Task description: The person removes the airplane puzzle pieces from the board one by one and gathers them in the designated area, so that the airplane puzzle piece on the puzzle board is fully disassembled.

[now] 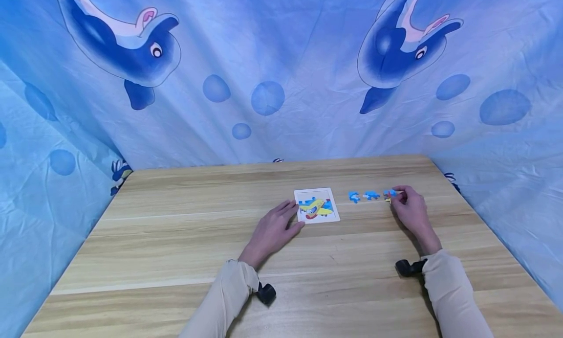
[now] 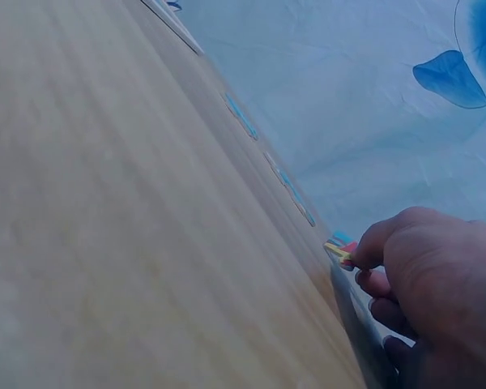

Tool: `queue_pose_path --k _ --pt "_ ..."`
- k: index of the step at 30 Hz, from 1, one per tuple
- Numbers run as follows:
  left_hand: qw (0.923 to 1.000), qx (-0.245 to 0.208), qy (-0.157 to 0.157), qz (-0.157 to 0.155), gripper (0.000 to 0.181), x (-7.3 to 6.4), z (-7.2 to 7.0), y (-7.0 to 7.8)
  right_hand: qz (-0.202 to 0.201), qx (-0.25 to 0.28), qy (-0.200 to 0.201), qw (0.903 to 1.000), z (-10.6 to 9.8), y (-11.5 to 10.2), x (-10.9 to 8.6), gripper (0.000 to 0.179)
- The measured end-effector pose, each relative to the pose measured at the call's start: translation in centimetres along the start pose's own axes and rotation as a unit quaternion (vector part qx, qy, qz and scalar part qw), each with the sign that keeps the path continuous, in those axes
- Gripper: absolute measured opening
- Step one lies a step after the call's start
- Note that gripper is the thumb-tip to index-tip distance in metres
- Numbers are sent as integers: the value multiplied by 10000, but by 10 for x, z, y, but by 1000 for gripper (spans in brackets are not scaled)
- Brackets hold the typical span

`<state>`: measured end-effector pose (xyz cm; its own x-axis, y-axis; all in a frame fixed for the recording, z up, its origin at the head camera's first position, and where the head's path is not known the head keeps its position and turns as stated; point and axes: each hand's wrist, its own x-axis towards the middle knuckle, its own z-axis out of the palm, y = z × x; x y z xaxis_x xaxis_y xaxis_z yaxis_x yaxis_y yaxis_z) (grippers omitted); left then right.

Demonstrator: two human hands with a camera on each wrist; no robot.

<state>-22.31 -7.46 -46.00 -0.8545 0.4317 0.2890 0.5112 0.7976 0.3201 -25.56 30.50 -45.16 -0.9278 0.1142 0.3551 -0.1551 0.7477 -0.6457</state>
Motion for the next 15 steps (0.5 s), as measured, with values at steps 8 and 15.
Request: queue_pose_path --k 8,15 --pt "10000 -9 10 -14 60 0 1 0 58 -331 -73 9994 2 1 2 34" --pt "10000 7 -13 -26 60 0 1 -1 246 -644 -113 9976 3 3 3 34"
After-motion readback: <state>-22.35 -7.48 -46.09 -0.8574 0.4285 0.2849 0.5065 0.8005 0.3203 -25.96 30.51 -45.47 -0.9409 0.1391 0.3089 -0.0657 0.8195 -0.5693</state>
